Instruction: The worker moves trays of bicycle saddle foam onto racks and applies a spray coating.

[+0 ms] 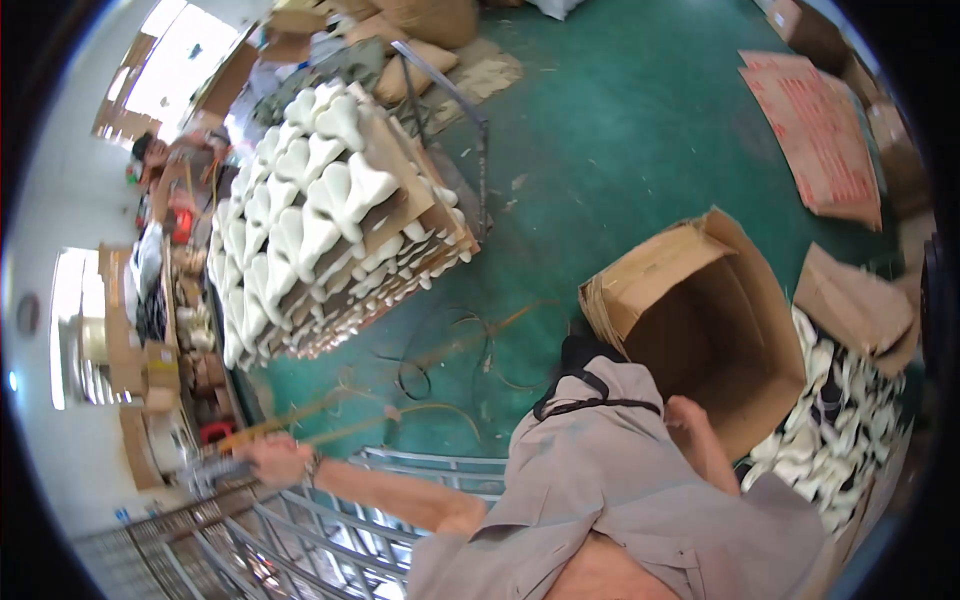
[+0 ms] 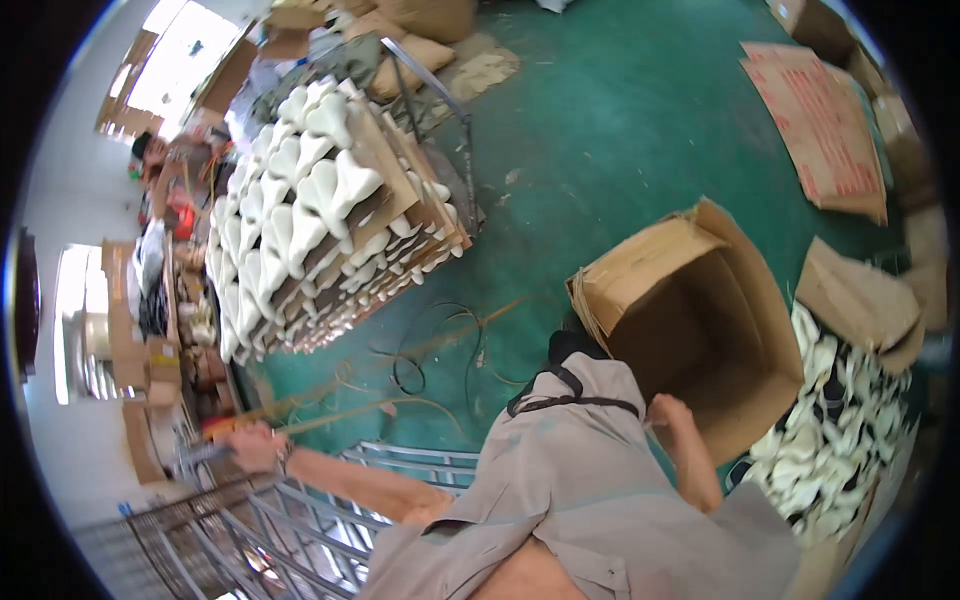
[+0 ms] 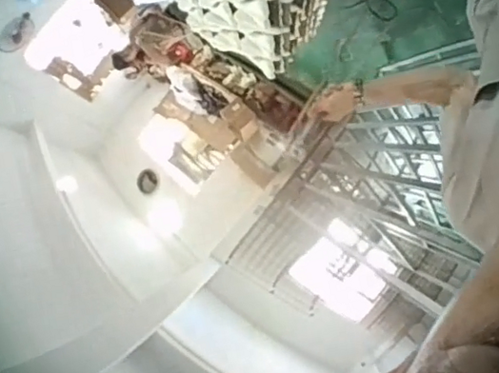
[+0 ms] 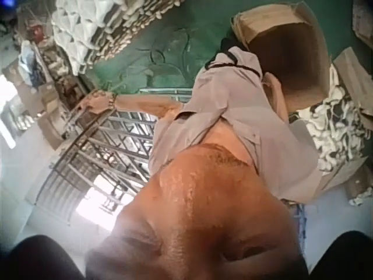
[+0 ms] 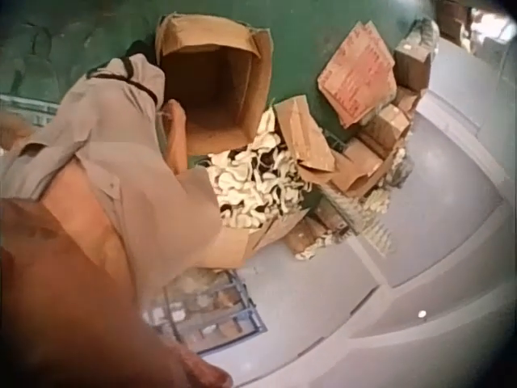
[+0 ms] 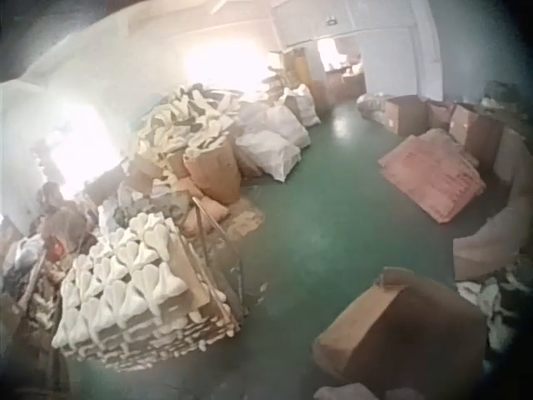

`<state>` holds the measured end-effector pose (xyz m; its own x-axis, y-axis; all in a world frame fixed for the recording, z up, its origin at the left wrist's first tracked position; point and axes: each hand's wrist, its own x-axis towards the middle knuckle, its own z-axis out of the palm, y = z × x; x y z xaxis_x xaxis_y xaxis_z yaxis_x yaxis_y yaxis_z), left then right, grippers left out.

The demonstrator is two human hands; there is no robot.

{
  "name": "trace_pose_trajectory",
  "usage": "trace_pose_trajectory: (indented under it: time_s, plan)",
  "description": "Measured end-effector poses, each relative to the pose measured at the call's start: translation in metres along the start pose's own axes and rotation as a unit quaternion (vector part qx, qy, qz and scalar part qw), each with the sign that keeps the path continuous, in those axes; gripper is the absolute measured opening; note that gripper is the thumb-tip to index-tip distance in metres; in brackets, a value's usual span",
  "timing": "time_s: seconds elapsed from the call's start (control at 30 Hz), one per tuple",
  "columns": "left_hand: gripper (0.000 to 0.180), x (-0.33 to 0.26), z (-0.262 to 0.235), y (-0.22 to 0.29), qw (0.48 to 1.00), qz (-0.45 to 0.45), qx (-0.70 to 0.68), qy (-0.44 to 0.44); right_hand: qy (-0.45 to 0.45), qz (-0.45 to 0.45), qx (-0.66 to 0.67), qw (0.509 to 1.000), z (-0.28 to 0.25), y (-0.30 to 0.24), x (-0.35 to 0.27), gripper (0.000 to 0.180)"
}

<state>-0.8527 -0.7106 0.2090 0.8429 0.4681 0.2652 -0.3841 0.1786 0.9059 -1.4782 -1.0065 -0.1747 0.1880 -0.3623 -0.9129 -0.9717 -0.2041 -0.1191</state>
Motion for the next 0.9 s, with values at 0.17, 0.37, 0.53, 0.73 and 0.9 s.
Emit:
trace_pose_trajectory:
  time_s: [0.17, 0.37, 0.53, 0.73, 0.9]
  plan:
    - [0.028, -0.051, 0.012, 0.005, 0.982, 0.037, 0.156, -0.102, 0.150, -0.197, -0.087, 0.965, -0.099, -0.124, 0.004, 0.037]
    - [0.016, -0.210, 0.054, -0.047, 0.872, 0.052, 0.278, -0.399, 0.123, -0.606, 0.195, 0.761, -0.196, -0.317, -0.107, 0.098]
    - [0.021, -0.276, 0.070, -0.037, 0.741, 0.041, 0.280, -0.609, 0.070, -0.657, 0.433, 0.613, -0.175, -0.367, -0.182, 0.064]
    - [0.043, -0.277, 0.053, -0.036, 0.605, -0.060, 0.230, -0.760, 0.248, -0.463, 0.658, 0.540, -0.157, -0.342, -0.202, 0.041]
    - [0.023, -0.205, -0.054, -0.140, 0.448, -0.167, 0.228, -0.848, 0.194, -0.405, 0.880, 0.154, -0.177, -0.279, -0.261, 0.049]
